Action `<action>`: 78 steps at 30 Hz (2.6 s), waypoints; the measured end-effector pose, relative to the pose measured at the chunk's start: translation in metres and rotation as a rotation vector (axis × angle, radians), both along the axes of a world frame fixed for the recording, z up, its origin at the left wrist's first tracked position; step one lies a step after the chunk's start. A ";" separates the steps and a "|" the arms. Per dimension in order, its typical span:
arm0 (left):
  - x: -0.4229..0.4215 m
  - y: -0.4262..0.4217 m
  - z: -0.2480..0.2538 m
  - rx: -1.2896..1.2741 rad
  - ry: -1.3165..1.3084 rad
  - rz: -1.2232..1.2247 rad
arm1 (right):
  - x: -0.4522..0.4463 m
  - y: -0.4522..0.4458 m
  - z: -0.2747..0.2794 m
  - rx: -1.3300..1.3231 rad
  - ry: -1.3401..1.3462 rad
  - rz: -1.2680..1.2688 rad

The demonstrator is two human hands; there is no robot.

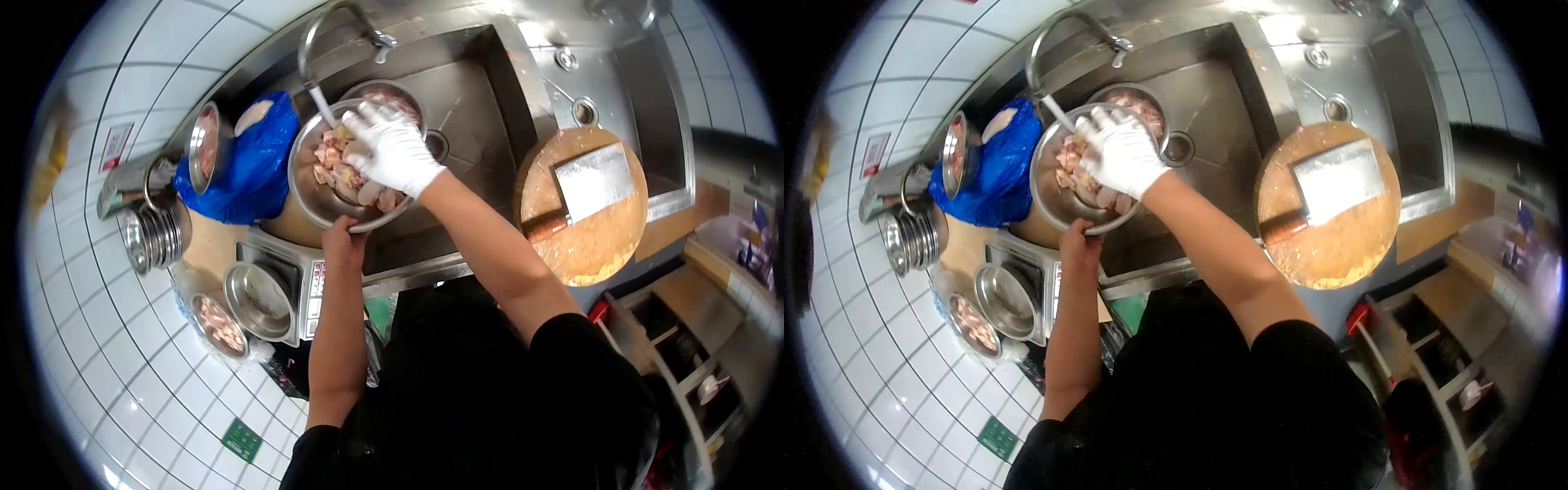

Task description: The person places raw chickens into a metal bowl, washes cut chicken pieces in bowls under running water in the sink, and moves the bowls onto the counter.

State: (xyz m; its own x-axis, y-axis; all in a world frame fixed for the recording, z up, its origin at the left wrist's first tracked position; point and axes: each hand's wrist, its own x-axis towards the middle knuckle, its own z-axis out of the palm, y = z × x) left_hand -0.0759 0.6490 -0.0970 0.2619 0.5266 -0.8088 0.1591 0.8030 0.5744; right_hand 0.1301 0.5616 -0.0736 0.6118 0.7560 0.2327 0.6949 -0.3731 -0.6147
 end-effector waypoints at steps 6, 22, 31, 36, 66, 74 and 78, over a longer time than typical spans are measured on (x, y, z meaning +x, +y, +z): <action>0.005 0.015 0.009 0.055 -0.119 0.047 | 0.014 -0.031 -0.017 0.154 0.355 -0.513; 0.027 0.023 0.019 0.159 -0.112 0.034 | 0.008 0.037 -0.002 -0.100 0.272 -0.099; 0.028 0.022 0.016 0.177 -0.081 -0.031 | 0.012 0.122 -0.013 -0.520 0.272 0.173; 0.026 0.034 0.017 0.150 -0.127 -0.042 | -0.019 0.092 -0.007 -0.275 -0.196 0.530; 0.030 0.023 0.000 0.088 -0.292 0.122 | -0.010 0.061 0.022 -0.166 -0.046 0.441; 0.032 0.018 -0.002 0.054 -0.256 0.071 | 0.004 0.061 0.004 -0.487 -0.374 0.405; 0.037 0.014 0.001 0.081 -0.262 0.134 | 0.010 0.073 -0.002 -0.468 -0.116 0.282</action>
